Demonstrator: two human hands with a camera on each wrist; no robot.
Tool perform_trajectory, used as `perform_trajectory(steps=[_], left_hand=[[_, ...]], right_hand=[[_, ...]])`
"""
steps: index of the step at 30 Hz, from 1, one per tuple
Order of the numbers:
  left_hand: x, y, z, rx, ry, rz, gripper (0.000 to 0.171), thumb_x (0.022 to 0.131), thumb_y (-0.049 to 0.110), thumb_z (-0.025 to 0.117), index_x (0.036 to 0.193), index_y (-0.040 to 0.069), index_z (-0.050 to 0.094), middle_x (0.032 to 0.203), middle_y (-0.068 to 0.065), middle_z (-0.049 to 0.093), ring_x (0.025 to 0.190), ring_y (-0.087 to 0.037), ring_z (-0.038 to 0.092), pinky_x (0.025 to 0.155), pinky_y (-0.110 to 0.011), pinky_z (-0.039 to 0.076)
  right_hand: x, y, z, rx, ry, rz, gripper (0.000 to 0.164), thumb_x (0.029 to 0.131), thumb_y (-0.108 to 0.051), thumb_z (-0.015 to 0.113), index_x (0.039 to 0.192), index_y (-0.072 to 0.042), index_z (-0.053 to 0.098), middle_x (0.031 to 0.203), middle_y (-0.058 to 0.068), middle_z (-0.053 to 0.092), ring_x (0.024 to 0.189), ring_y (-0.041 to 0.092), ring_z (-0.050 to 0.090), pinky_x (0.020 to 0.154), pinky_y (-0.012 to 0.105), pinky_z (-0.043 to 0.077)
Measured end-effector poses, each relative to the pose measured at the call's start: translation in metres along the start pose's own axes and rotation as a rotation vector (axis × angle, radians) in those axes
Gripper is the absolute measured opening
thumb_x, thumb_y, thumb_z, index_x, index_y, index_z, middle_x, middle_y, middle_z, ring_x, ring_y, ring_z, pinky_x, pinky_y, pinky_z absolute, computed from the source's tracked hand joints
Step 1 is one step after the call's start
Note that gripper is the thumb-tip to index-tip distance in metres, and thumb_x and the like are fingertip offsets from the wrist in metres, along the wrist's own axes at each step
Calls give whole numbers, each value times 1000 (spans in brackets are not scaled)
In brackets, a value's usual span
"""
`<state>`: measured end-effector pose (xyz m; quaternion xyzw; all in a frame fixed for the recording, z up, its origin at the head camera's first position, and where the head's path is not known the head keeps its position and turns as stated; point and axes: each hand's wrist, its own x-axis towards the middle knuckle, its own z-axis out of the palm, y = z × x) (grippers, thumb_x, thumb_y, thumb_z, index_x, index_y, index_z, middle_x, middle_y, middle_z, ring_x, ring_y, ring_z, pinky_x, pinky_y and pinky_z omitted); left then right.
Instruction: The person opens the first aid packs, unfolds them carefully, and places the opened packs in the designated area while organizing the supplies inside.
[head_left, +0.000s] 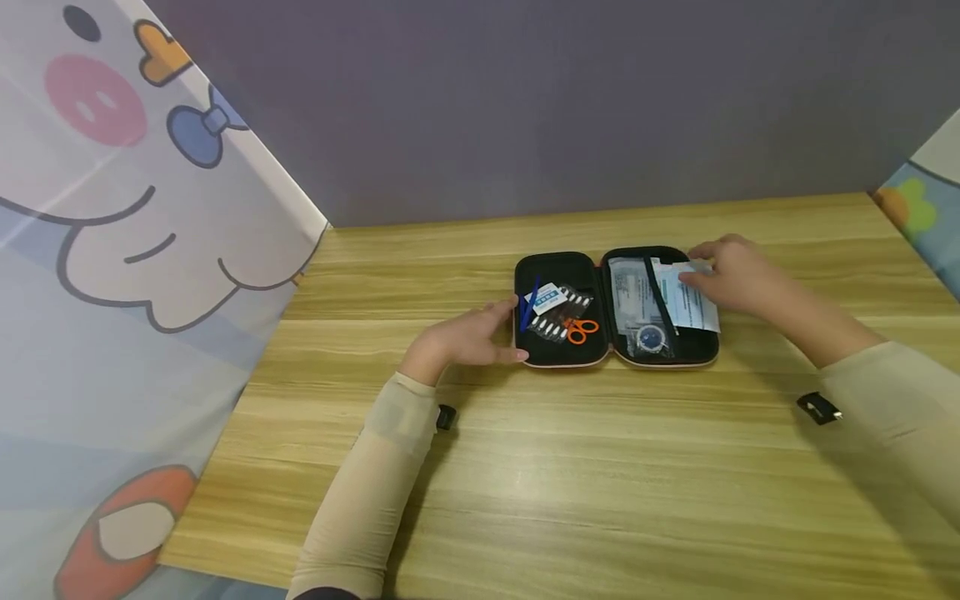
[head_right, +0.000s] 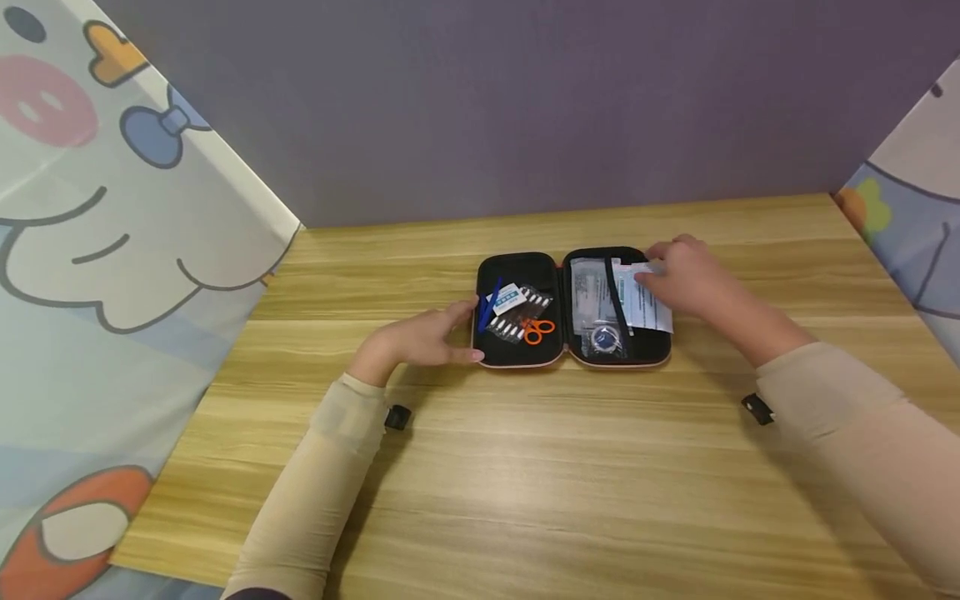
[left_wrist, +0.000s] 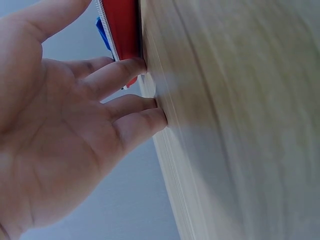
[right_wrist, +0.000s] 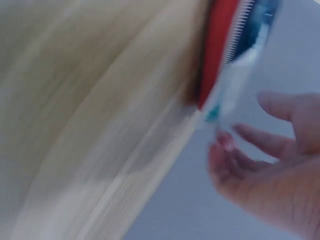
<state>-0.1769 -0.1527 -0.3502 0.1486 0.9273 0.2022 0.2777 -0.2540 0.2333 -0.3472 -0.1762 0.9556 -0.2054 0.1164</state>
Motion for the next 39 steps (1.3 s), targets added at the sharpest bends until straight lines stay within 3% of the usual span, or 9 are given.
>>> perform_trajectory(steps=[3,5,11,17,23,30,34,36,39], left_hand=[[0,1,-1,9,-3,-5,105,101,53,69,173,15,4,180,-10,14,168,-34,8,137,-50,14],[0,1,-3,16,-5,-10,105,101,53,69,173,15,4,180,-9,14,168,-34,9,137,-51,14],[3,-1,-2,11,-1,-9,106,100,54,71,173,15,5,180,-10,16,168,-34,9,137,-51,14],[6,-1,1,-1,-9,-15,107,99,54,71,173,16,5,180,-10,16,168,-35,8,137,-52,13],[7,-1,1,13,-10,-7,106,99,54,71,173,15,5,180,-11,17,168,-36,10,137,-51,14],[7,0,-1,12,-13,-18,107,99,54,71,173,15,5,180,-10,15,168,-35,10,137,-51,14],[9,2,0,18,-12,-16,106,100,54,70,173,15,4,180,-10,15,168,-36,10,137,-52,15],[10,2,1,16,-11,-14,106,100,54,70,173,15,4,180,-10,15,168,-36,11,137,-52,15],[10,2,2,18,-11,-12,106,100,55,70,173,15,4,180,-10,14,168,-36,11,137,-52,15]], right_hand=[[-11,1,-1,-30,-73,46,62,108,-27,60,142,23,50,139,47,55,125,63,55,102,73,48],[-16,-2,3,-50,-100,46,63,107,-28,62,141,24,51,139,46,55,129,64,53,105,75,46],[-18,-16,13,-67,-28,-23,56,101,-17,67,140,21,54,144,48,50,133,65,48,111,75,42],[-15,-20,21,-23,-9,-58,50,99,-11,69,138,18,57,126,42,64,108,51,68,89,63,55],[-12,-18,25,-20,-26,-66,49,97,-8,69,136,20,58,117,40,68,103,49,70,86,62,56],[-9,-20,22,30,-64,-73,46,104,-9,60,139,21,56,104,35,74,91,40,70,72,47,54],[-10,-29,17,12,-81,-60,52,108,-17,57,145,19,51,122,39,69,104,49,69,82,57,56],[-10,-38,16,-11,-82,-69,54,107,-21,59,147,15,51,141,41,58,115,51,67,89,62,56],[-10,-59,18,-6,-106,-92,56,107,-26,63,150,9,53,147,37,57,118,47,67,91,61,56]])
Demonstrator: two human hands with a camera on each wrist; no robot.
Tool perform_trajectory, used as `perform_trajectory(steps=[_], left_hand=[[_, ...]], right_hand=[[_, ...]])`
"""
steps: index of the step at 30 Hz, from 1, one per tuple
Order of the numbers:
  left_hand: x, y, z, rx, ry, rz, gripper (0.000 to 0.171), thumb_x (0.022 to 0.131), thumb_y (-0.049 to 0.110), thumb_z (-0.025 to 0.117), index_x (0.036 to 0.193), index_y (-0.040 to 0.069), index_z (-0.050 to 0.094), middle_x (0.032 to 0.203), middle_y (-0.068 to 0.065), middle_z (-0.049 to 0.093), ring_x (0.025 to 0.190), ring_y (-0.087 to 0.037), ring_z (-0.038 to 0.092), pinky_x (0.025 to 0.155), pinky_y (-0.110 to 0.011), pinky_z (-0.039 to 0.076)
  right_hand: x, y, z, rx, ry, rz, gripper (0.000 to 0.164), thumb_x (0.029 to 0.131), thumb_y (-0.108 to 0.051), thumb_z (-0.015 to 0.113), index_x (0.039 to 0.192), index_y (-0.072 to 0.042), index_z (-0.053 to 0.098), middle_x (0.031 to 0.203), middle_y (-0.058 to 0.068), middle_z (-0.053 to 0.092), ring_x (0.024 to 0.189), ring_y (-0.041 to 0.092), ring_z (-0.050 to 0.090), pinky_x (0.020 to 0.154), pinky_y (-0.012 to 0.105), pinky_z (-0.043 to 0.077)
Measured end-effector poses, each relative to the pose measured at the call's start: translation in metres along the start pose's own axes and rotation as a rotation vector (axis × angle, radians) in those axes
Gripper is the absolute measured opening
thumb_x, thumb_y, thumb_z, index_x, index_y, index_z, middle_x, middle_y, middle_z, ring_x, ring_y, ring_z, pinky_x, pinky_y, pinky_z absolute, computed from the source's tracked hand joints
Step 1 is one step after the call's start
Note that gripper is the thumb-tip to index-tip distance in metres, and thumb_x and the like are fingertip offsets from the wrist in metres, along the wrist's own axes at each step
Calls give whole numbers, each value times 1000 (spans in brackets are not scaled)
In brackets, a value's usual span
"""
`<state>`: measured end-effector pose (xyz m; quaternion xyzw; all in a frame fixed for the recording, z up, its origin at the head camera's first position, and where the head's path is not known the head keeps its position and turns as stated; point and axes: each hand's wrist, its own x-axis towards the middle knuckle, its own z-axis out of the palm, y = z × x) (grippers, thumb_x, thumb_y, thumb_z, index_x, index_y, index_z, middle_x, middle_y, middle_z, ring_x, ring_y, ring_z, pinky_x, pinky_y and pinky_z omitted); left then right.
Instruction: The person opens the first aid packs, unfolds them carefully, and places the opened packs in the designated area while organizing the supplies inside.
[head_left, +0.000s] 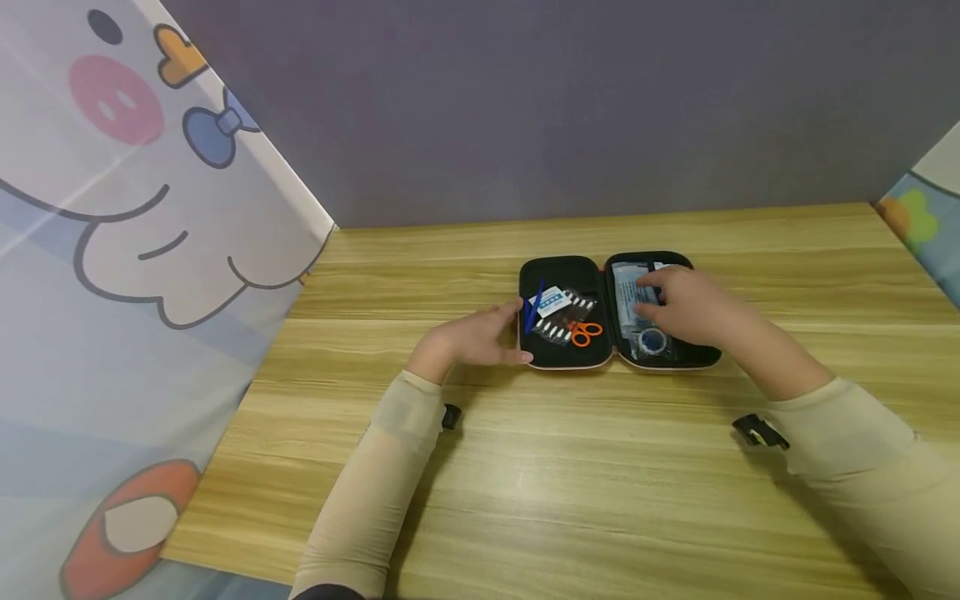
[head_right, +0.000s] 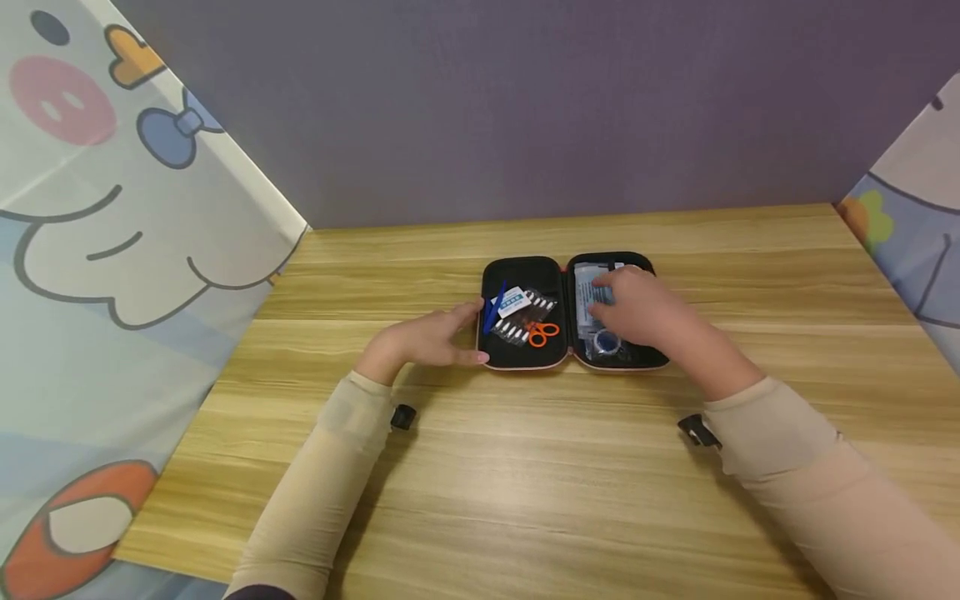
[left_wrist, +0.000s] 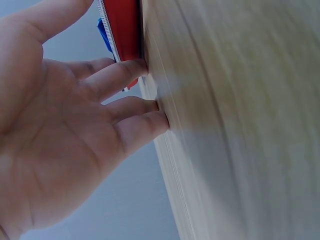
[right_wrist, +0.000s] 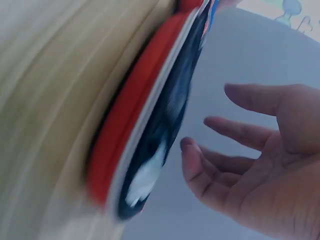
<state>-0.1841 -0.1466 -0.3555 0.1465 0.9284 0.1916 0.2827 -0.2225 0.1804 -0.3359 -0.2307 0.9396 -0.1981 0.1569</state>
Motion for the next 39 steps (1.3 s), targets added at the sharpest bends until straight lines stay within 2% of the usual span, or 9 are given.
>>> perform_trajectory(steps=[3,7,10,15,18,24,30,35,39], left_hand=[[1,-1,-1,-8,10,22,107,99,53,71,173,13,5,180,-12,17,168,-33,14,137,-49,17],[2,-4,-2,-31,20,45,107,99,50,74,173,10,7,179,-14,19,167,-29,18,137,-44,20],[2,-6,-2,-36,14,40,107,99,51,73,173,11,7,179,-13,19,167,-27,18,137,-43,20],[2,-5,-2,-34,19,43,106,99,51,72,173,12,7,179,-13,20,167,-27,21,136,-44,22],[2,-6,-2,-27,22,46,105,99,51,72,173,11,8,179,-13,20,166,-27,21,136,-43,22],[0,-6,-2,-35,14,31,106,99,52,72,173,13,6,180,-13,18,167,-28,18,137,-45,20],[-1,-7,-2,-48,14,24,107,99,52,72,173,14,6,180,-12,18,167,-28,18,136,-46,21],[0,-7,-1,-42,19,33,106,99,52,72,173,14,6,179,-12,19,168,-28,17,137,-46,20],[0,-8,-1,-44,24,33,107,98,52,73,173,13,7,178,-14,21,167,-29,18,137,-46,20]], right_hand=[[2,-24,5,36,-26,-34,54,106,-26,66,150,4,56,139,29,66,110,42,69,87,57,57],[7,-54,19,-1,-8,-121,48,103,-26,72,142,1,65,138,25,68,120,44,67,99,60,56],[13,-72,34,-100,11,-181,44,101,-30,75,133,0,72,139,23,68,129,45,63,107,61,54],[23,-89,53,-306,37,-160,44,98,-39,78,124,-4,77,130,19,73,116,41,66,92,58,61],[26,-91,58,-367,48,-136,43,96,-39,80,120,-3,78,126,19,75,112,41,67,89,59,61],[27,-88,55,-310,46,-134,27,94,-23,80,109,-1,77,110,16,78,102,37,74,85,56,62],[25,-86,43,-217,56,-131,29,97,-12,72,120,5,74,116,22,76,100,34,74,86,50,62],[26,-81,25,-123,91,-112,34,98,1,60,129,8,71,124,29,73,101,37,73,77,43,61],[25,-76,22,-110,35,-92,32,101,-5,66,130,8,71,119,26,75,90,29,72,72,39,58]])
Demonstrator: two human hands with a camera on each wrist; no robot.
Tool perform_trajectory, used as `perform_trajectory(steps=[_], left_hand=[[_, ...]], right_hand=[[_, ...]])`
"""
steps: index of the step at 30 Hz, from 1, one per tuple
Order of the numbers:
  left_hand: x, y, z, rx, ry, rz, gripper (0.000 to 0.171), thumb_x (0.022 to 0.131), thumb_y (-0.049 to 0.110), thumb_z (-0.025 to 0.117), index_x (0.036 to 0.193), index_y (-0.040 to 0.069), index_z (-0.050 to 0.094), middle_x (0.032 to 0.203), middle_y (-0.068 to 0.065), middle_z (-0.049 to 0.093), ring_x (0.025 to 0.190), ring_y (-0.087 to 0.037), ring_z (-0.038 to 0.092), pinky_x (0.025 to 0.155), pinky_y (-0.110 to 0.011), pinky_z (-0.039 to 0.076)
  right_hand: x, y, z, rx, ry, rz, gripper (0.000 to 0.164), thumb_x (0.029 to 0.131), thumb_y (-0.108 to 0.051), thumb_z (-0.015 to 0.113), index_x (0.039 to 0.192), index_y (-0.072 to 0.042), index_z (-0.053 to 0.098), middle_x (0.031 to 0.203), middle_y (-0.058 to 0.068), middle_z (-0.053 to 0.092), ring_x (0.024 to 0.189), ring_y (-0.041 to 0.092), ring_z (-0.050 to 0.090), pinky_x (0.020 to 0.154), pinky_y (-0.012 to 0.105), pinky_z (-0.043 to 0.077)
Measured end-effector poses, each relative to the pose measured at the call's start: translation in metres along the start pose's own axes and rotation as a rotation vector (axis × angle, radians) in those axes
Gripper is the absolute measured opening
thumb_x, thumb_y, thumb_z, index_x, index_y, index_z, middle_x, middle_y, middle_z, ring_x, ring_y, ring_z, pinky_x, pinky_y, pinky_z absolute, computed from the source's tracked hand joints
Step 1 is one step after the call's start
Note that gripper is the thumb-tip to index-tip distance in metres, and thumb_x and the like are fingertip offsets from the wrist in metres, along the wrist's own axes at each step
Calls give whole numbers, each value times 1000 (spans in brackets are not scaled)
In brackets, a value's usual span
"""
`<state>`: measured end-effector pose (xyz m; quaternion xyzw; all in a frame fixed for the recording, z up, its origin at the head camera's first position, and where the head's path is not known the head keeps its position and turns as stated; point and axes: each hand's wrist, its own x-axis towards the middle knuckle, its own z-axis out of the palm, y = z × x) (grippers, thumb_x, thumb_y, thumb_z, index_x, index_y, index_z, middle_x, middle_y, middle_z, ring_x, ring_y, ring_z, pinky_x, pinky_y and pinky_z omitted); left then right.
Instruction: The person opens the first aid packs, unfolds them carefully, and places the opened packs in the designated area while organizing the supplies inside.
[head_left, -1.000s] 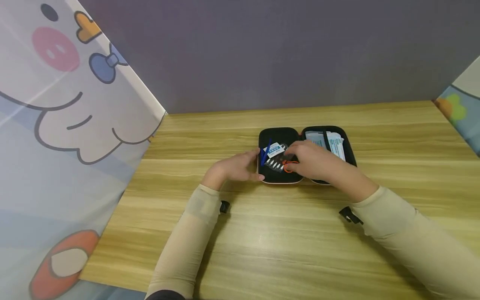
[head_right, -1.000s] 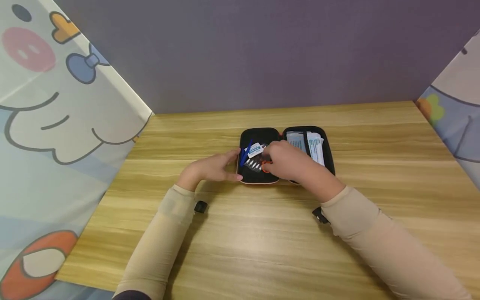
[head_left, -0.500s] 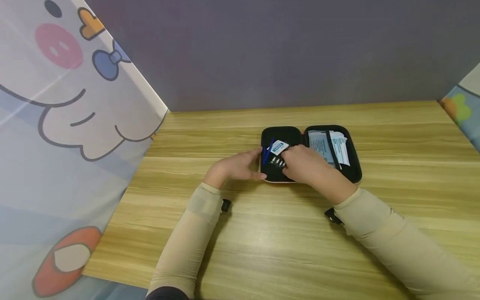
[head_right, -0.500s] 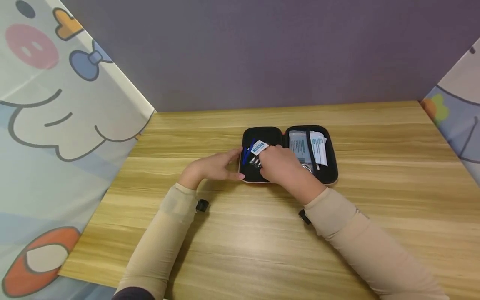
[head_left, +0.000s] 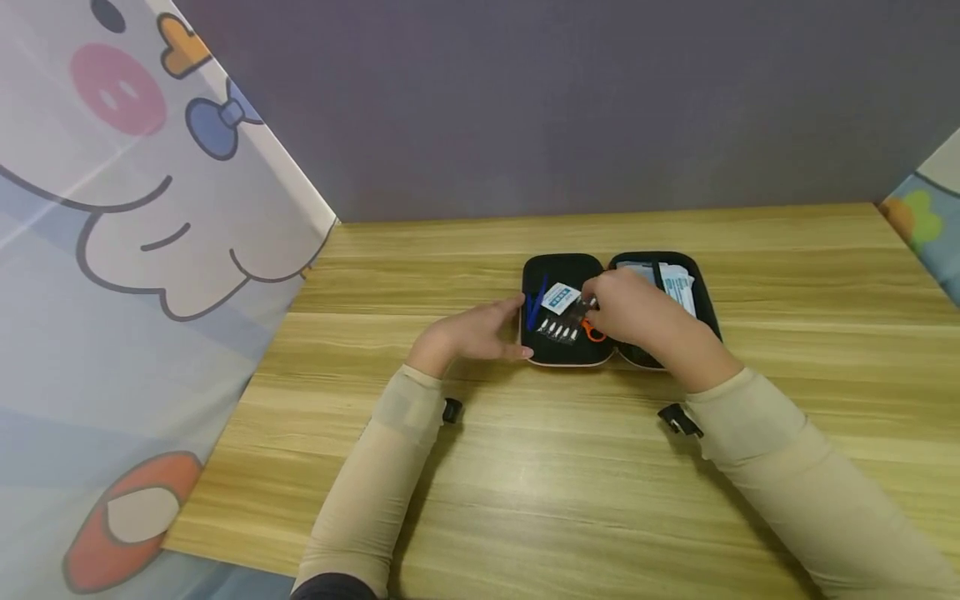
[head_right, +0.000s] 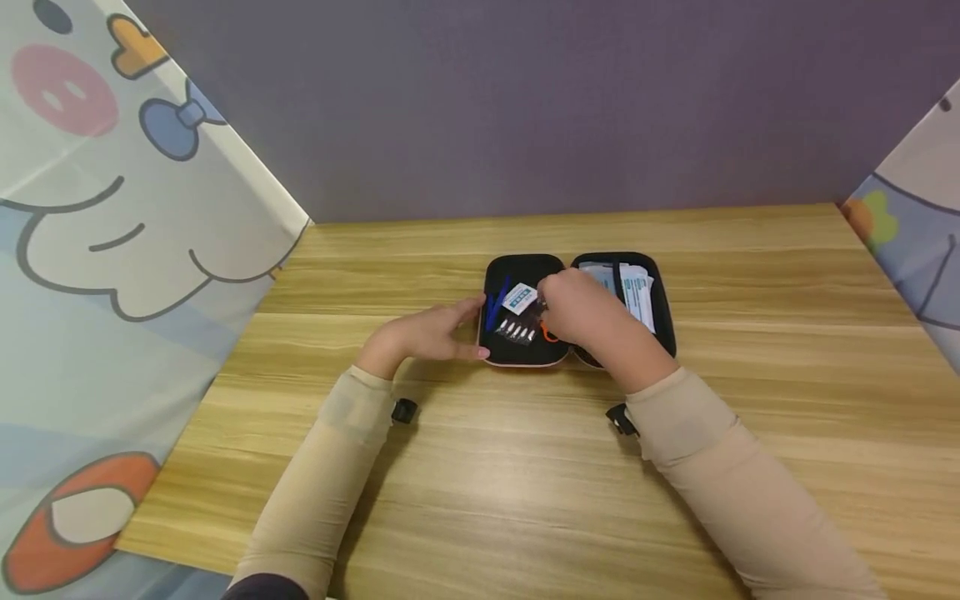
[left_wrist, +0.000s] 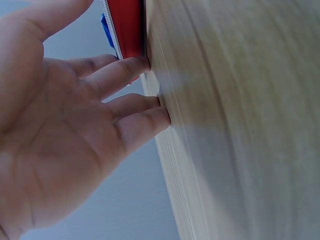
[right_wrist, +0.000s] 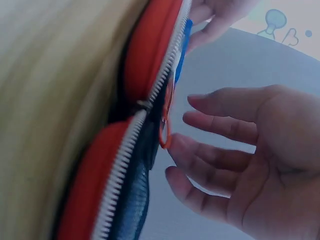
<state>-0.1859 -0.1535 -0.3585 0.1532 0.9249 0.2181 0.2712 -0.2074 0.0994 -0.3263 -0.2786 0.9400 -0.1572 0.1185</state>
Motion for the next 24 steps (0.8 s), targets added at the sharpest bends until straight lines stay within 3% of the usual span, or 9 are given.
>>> perform_trajectory(steps=[3,8,12,15,20,24], left_hand=[[1,0,0,3,4,2,107,98,52,74,173,13,8,178,-14,23,167,-30,19,136,-46,20],[2,1,0,9,12,4,107,98,51,74,173,12,9,178,-15,24,167,-30,20,136,-46,21],[2,1,0,19,-5,3,106,99,52,72,173,12,7,178,-14,23,167,-30,19,136,-47,20],[2,1,0,20,-8,1,105,100,52,71,173,13,7,178,-14,23,167,-30,19,136,-48,20],[1,2,-1,12,-9,-7,105,100,52,72,173,14,7,178,-13,23,167,-31,18,136,-48,20],[0,1,-1,7,-11,-19,105,100,52,71,173,15,6,178,-12,24,167,-31,18,137,-49,20]], right_hand=[[-1,3,5,-8,-21,6,39,101,-17,72,131,7,70,121,25,74,93,30,72,78,43,60],[1,-1,15,-129,-13,18,57,100,-38,75,138,4,66,135,29,64,122,45,64,100,59,58],[4,-9,20,-189,-48,17,80,97,-56,73,151,1,57,151,30,55,139,50,53,106,66,53],[6,-14,24,-228,-89,-7,86,97,-61,71,156,-2,52,158,29,49,144,50,49,107,69,51],[10,-22,27,-312,-116,-72,66,100,-45,73,151,-6,60,154,24,57,136,47,57,107,69,52],[16,-27,26,-364,-72,-155,41,98,-32,78,129,-6,74,124,17,75,108,37,71,93,56,62]])
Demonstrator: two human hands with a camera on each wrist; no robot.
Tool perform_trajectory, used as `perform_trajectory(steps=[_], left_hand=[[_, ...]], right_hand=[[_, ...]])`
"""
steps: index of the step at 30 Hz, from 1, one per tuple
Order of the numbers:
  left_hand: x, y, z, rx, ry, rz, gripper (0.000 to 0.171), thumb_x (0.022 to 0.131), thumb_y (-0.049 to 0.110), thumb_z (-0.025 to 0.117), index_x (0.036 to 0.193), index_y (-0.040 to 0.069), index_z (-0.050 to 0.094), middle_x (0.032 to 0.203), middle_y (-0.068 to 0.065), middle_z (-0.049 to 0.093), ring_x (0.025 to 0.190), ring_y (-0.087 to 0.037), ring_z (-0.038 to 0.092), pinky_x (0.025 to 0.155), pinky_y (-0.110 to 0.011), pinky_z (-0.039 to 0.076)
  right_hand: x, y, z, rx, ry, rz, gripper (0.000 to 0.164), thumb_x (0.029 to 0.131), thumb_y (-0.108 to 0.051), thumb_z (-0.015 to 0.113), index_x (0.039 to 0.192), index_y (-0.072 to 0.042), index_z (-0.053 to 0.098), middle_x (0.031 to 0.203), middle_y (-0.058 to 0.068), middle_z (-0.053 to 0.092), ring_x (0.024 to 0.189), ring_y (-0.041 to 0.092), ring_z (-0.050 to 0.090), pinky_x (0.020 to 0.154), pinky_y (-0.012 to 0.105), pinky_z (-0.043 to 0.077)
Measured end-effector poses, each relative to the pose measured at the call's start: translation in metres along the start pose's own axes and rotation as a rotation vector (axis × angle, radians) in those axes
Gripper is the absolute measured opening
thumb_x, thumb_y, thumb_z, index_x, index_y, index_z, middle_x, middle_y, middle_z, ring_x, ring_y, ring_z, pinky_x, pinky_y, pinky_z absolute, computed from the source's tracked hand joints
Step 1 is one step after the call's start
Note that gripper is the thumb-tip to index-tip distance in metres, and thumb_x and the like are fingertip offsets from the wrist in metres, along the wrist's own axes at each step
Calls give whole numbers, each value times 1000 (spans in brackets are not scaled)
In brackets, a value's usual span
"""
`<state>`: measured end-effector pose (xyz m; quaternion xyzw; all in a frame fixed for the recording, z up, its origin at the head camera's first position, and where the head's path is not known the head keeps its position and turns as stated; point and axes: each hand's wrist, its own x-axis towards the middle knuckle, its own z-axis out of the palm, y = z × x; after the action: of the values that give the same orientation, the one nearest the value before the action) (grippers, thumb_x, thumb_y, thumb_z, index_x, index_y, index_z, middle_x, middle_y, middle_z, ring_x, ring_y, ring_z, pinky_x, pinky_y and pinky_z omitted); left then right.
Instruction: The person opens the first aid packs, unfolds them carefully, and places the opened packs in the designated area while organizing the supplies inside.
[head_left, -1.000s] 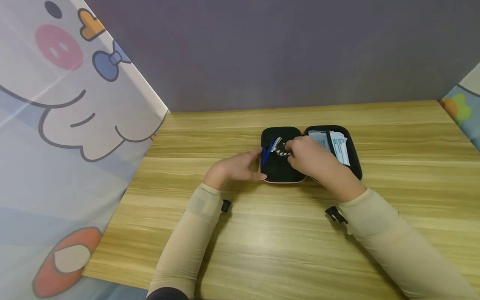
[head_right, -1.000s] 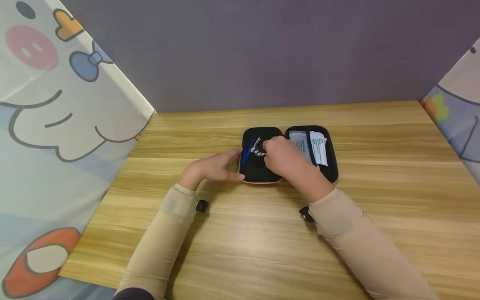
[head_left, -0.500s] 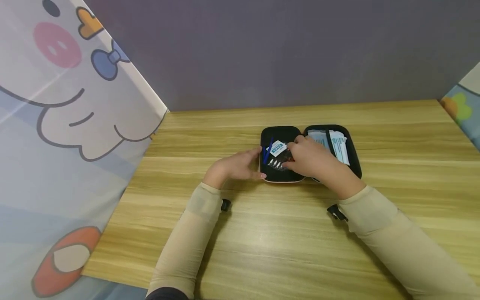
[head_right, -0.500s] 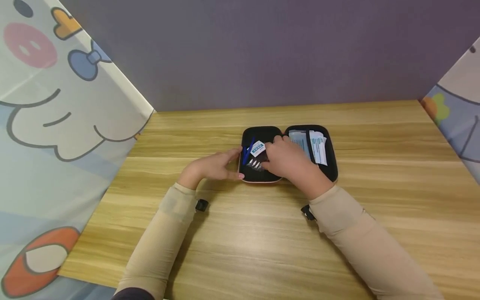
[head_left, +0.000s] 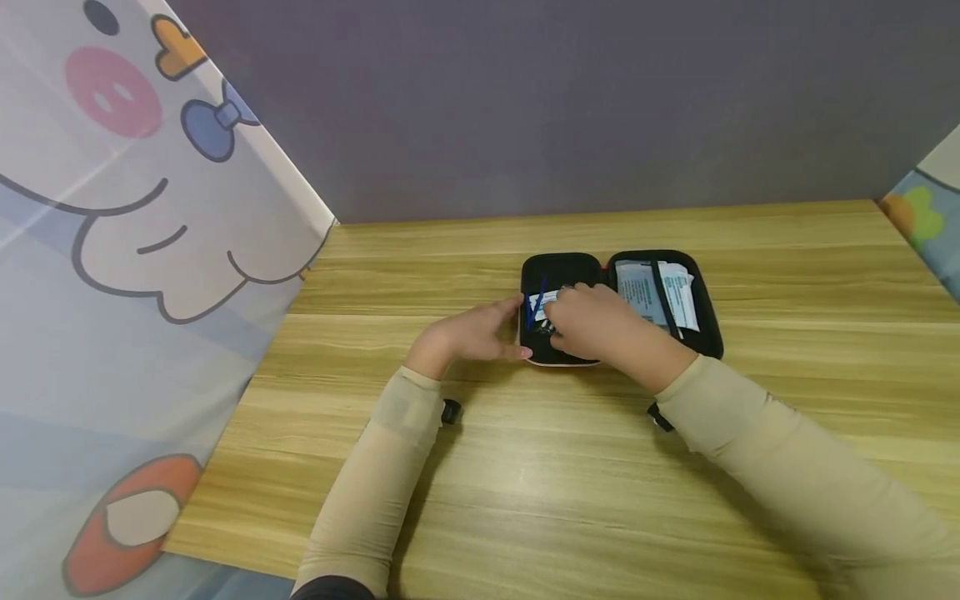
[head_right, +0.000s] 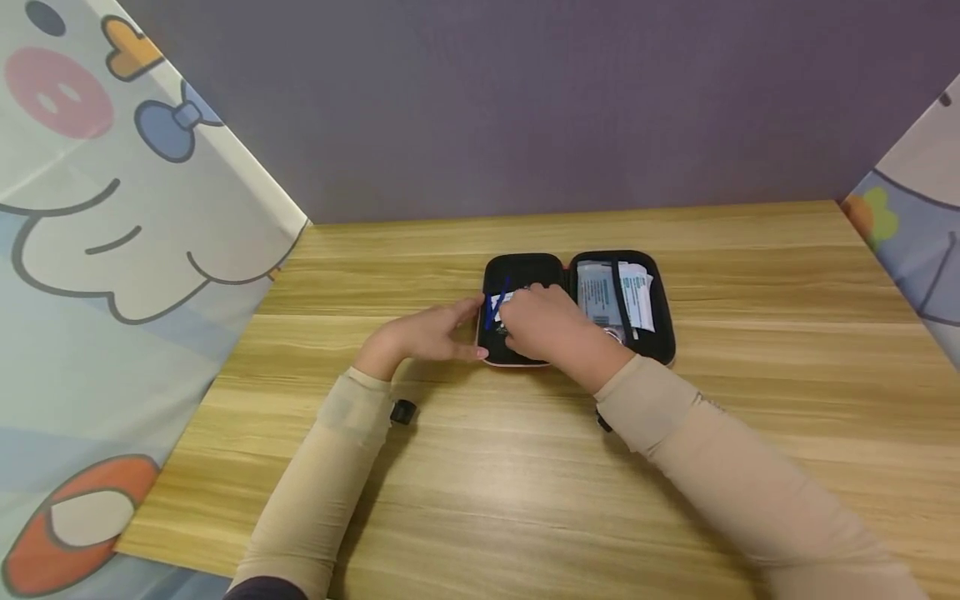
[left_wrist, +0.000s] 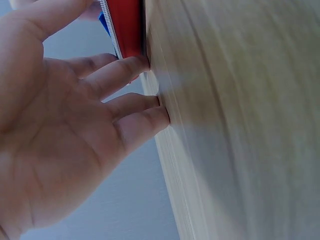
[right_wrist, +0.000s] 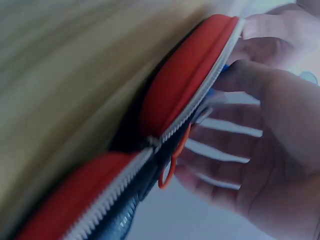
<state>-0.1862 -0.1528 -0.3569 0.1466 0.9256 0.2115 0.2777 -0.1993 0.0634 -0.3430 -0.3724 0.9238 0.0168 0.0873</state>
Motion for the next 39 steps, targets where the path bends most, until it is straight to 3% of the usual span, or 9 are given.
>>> perform_trajectory(steps=[3,9,15,19,24,27,31,35,39], left_hand=[[0,0,1,-3,-4,7,105,100,53,70,173,15,5,179,-13,22,168,-31,16,137,-50,17],[0,-2,0,13,-16,15,105,101,55,69,173,14,4,179,-12,19,168,-31,13,137,-49,16],[1,-2,-3,-3,-18,43,105,100,51,71,173,10,7,178,-15,24,167,-28,20,136,-45,22],[1,-2,-3,0,-18,49,106,100,50,71,172,8,6,177,-16,24,167,-28,20,137,-44,21],[1,-1,-3,8,-12,43,105,100,49,71,172,8,7,177,-16,24,167,-29,17,137,-44,18],[2,-1,-2,-1,-7,42,105,100,48,72,172,7,8,177,-17,24,167,-30,17,137,-44,18],[3,-1,1,-7,-4,44,106,100,48,73,172,8,8,177,-16,24,167,-29,18,137,-44,19],[3,0,1,-4,-13,38,106,100,48,72,173,9,6,178,-15,22,168,-30,15,137,-45,17],[1,0,-3,8,-14,26,105,101,49,71,173,10,6,179,-13,20,168,-32,13,138,-45,15]], right_hand=[[2,2,-1,-89,41,-87,30,95,-29,81,115,-7,78,108,13,77,94,32,74,81,48,65],[4,15,-3,-291,165,-269,25,101,-17,75,122,-5,76,120,14,76,102,31,75,80,44,66],[2,36,-21,-247,242,-306,21,98,-13,76,118,-6,75,114,11,73,105,29,71,75,39,65],[2,46,-37,-45,308,-251,13,102,-11,68,111,-4,74,104,12,73,90,26,72,73,40,62],[15,55,-45,346,259,-26,23,106,-16,58,117,-3,74,91,13,75,61,19,63,61,38,53],[28,65,-37,600,183,120,31,108,-18,55,128,0,71,91,16,73,62,24,69,63,39,60],[38,81,-26,881,114,267,39,108,-16,54,137,8,64,101,22,70,76,24,77,76,41,68],[38,92,-23,1010,119,329,45,104,-9,53,146,9,56,109,23,65,72,17,75,76,39,68],[33,98,-23,1105,123,324,47,100,-1,48,147,5,53,114,22,58,74,19,75,77,39,68]])
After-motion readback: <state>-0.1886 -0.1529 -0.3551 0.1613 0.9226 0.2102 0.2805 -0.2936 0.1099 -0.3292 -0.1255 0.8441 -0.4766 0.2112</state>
